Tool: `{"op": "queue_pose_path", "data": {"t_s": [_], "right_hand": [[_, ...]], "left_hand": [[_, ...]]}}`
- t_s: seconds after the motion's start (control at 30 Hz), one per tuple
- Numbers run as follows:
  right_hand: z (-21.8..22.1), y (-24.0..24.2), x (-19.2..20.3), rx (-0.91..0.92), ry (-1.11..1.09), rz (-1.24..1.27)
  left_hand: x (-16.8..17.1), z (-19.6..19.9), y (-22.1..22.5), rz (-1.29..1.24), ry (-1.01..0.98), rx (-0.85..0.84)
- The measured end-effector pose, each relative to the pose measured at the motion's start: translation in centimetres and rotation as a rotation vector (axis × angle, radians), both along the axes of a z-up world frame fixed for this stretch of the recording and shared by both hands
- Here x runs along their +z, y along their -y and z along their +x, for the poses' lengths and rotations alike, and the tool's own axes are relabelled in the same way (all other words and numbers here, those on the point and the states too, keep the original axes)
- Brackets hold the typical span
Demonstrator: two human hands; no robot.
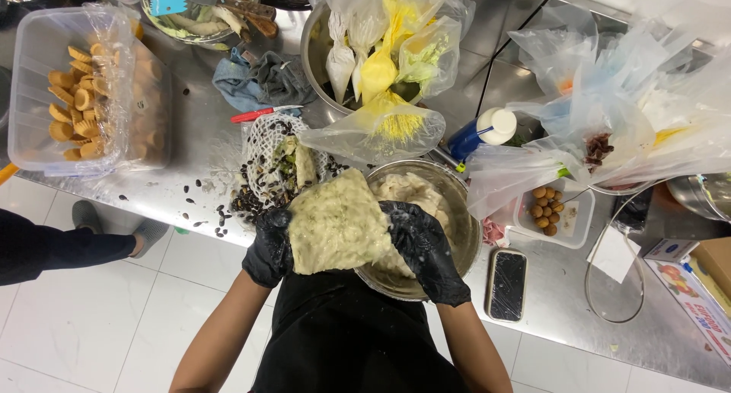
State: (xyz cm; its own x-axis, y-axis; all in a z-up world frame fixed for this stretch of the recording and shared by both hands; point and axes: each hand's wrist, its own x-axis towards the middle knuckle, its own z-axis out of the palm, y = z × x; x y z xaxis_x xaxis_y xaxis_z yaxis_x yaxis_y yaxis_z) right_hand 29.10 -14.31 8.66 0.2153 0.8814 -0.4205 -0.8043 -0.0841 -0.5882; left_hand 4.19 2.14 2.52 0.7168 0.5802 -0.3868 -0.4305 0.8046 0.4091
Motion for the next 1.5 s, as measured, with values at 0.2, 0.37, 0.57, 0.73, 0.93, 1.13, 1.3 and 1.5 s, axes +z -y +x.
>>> {"op": "queue_pose_path", "data": {"t_s": [0.2,0.37,0.57,0.73,0.93,1.13,1.3,1.5], "right_hand": [[0.3,-0.3,-5.0,0.106,0.735,0.096],[0.5,-0.6,-3.9,0.094,1.091,0.098],[2.7,-0.1,-2.4,0.21,1.054,-0.072],[3.9,1.4,-5.1,0.306,1.362,-0.127],[3.1,1.5,-2.6,0.249,1.349,-0.244],[3.9,1.8,-3.6,0.327,1.814,-0.195],[5.3,2.7,-4.8,0.393,1.859,-0.094],[5.0,4.2,-2.8,0.378,1.815,-0.146]], "left_hand": [[-3.6,-1.3,0.4,-0.122,0.134,-0.067],[-1.8,-2.3,0.9,0.124,-0.091,-0.203],[11.3,-0.7,1.2,1.289,-0.6,-0.695],[1.7,-8.3,2.0,1.61,-0.564,-0.421],[5.9,-9.5,1.2,0.81,-0.611,-0.47],[7.7,-8.1,-1.3,0.372,-0.438,-0.407],[5.5,-6.8,-7.5,2.141,-1.13,-1.073],[1.1,-4.7,-15.1,1.715,-1.528,-0.964]]}}
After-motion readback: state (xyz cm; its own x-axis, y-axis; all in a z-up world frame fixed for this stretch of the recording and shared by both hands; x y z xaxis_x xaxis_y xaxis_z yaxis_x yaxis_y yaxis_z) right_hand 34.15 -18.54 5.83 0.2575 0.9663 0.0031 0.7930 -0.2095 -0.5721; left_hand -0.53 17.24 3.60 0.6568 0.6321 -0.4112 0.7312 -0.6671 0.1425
